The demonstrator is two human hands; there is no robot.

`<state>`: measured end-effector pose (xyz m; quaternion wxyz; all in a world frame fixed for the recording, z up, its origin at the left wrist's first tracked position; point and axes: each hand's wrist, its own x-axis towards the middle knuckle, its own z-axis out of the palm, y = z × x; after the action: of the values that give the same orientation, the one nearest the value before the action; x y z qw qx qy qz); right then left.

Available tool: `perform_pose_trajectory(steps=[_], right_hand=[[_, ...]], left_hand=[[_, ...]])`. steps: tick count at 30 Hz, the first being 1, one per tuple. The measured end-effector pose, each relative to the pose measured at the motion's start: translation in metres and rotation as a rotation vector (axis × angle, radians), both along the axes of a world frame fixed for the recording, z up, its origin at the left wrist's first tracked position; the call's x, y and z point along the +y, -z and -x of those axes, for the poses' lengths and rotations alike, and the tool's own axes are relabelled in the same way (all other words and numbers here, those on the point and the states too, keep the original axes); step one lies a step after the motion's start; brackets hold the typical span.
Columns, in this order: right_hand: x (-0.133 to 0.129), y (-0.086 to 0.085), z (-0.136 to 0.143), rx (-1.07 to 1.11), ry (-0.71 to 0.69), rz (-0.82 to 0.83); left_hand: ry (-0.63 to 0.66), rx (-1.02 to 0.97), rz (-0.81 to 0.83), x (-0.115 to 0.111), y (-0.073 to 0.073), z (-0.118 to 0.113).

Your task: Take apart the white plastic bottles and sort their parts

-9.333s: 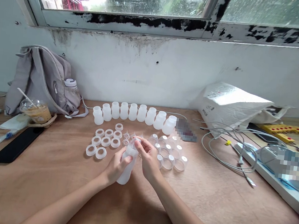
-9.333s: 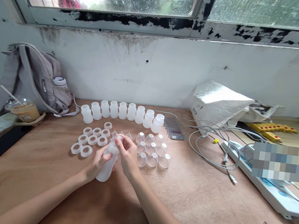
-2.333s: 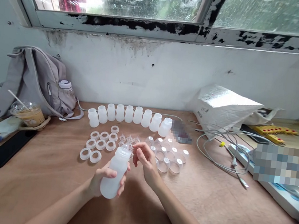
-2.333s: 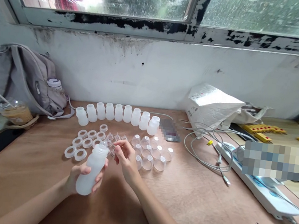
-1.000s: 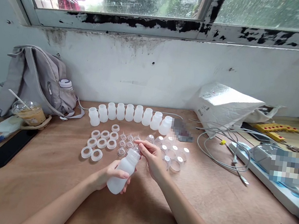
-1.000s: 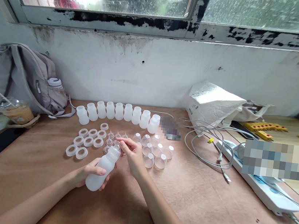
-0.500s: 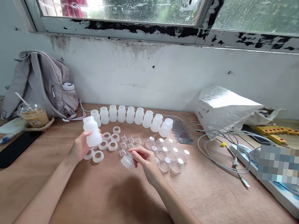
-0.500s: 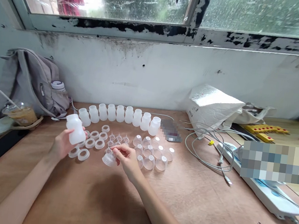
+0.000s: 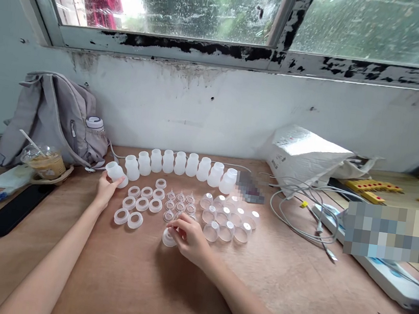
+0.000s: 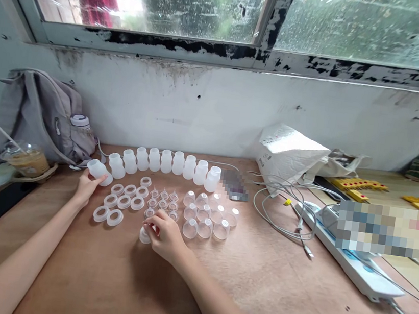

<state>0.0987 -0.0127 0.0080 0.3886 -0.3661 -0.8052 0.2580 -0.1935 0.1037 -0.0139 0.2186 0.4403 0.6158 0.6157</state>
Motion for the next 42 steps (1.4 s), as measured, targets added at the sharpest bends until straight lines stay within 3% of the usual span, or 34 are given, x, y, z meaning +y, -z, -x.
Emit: perform_pose_trajectory(steps=[8, 13, 15, 19, 24, 26, 31, 42], right_hand=[[-0.006, 0.001, -0.002, -0.321, 0.006, -0.092], [-0.005, 0.002, -0.002, -0.367, 0.002, -0.080], [-0.003, 0.005, -0.001, -0.328, 0.015, -0.069], [0.001, 0.011, -0.001, -0.157, 0.089, -0.052], [0.004, 0.008, 0.000, 0.020, 0.157, -0.040], [0.004, 0.006, 0.000, 0.051, 0.157, -0.032], [0.001, 0.008, 0.004, 0.048, 0.129, -0.018], [0.000, 0.019, 0.012, 0.033, 0.154, -0.001]], left_hand=[[-0.050, 0.083, -0.003, -0.001, 0.009, -0.004], [-0.261, 0.146, -0.179, -0.022, -0.009, -0.024], [-0.174, 0.177, -0.249, -0.038, -0.023, -0.040], [0.221, 0.394, -0.227, -0.076, -0.041, -0.077], [0.685, 0.745, -0.265, -0.109, -0.033, -0.107], [0.787, 0.809, -0.227, -0.112, -0.027, -0.112], [0.826, 0.859, -0.185, -0.108, -0.017, -0.114], [0.809, 0.958, -0.252, -0.111, -0.020, -0.113]])
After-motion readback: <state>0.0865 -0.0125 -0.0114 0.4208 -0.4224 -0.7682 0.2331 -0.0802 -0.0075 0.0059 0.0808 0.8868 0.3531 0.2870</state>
